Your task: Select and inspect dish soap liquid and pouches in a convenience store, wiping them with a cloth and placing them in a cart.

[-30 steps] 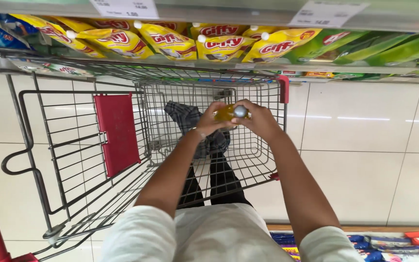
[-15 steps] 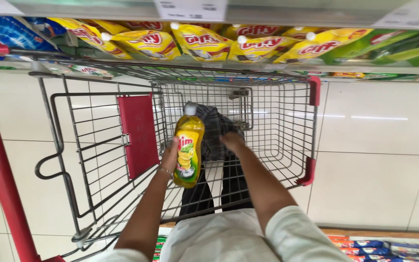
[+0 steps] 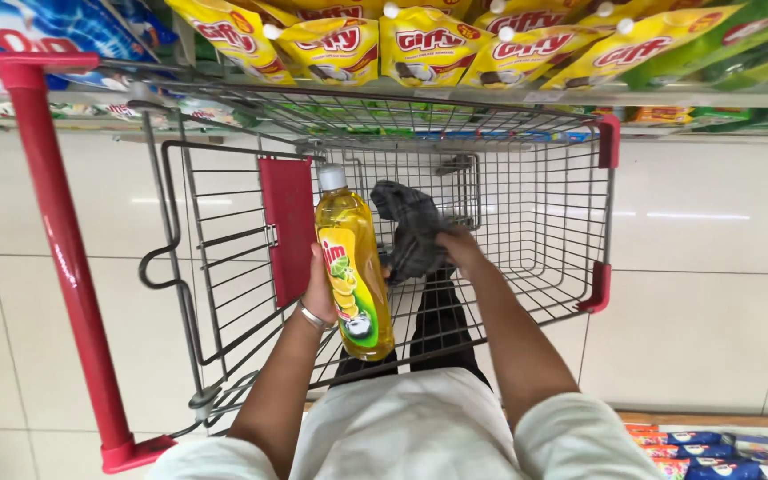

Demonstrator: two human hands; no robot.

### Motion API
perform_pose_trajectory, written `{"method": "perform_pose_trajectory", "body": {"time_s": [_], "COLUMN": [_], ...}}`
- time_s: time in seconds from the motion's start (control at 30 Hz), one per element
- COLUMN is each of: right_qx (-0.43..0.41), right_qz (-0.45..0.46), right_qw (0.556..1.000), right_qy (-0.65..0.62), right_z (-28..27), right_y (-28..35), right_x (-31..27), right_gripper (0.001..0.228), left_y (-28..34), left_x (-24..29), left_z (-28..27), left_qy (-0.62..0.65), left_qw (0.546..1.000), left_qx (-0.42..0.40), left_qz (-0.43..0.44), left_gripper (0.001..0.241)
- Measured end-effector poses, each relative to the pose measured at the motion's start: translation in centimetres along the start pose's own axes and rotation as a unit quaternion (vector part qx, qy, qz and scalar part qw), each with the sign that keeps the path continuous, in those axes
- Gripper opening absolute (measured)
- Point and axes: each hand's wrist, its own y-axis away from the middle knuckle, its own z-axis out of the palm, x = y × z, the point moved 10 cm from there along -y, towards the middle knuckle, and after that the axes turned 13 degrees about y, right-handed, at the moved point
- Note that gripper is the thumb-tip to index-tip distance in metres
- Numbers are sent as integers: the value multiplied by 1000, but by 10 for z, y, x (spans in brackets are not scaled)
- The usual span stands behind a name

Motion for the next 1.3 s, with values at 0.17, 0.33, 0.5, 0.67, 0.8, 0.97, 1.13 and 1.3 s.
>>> {"method": "perform_pose_trajectory", "body": {"time_s": [0.17,0.33,0.5,0.67,0.8,0.97,1.13,1.3], "right_qx": [183,350,213,45,82,210,214,186], "right_qz": [-191,-372,-358,-484,-657,-648,-628,-669], "right_qw": [910,781,908,870,570,505,686,607], "right_qy": [319,358,-35,-77,487,530,297,386], "right_z": [-44,-40,-61,-36,114,88,21,32], "right_y": [124,281,310,351,498,467,431,441], "right_x": [-90,-165,-146,-149,-229,-281,-299,-225], "right_gripper": [37,28,19,14,31,32,37,28], "left_y": [17,22,24,16,4,-15,-30,-38], "left_x": [0,-26,-25,-25,-35,-68,-105,-95], "left_z": [31,184,167,170,190,210,204,185], "left_qy": [-24,115,24,15,-79,-106,-79,-50], "left_qw": [988,983,996,999,988,990,992,990], "left_qx": [149,-113,64,29,126,94,86,36], "left_qz": [29,-86,-62,-10,44,22,37,125], "left_gripper": [101,101,94,95,93,90,89,91]}}
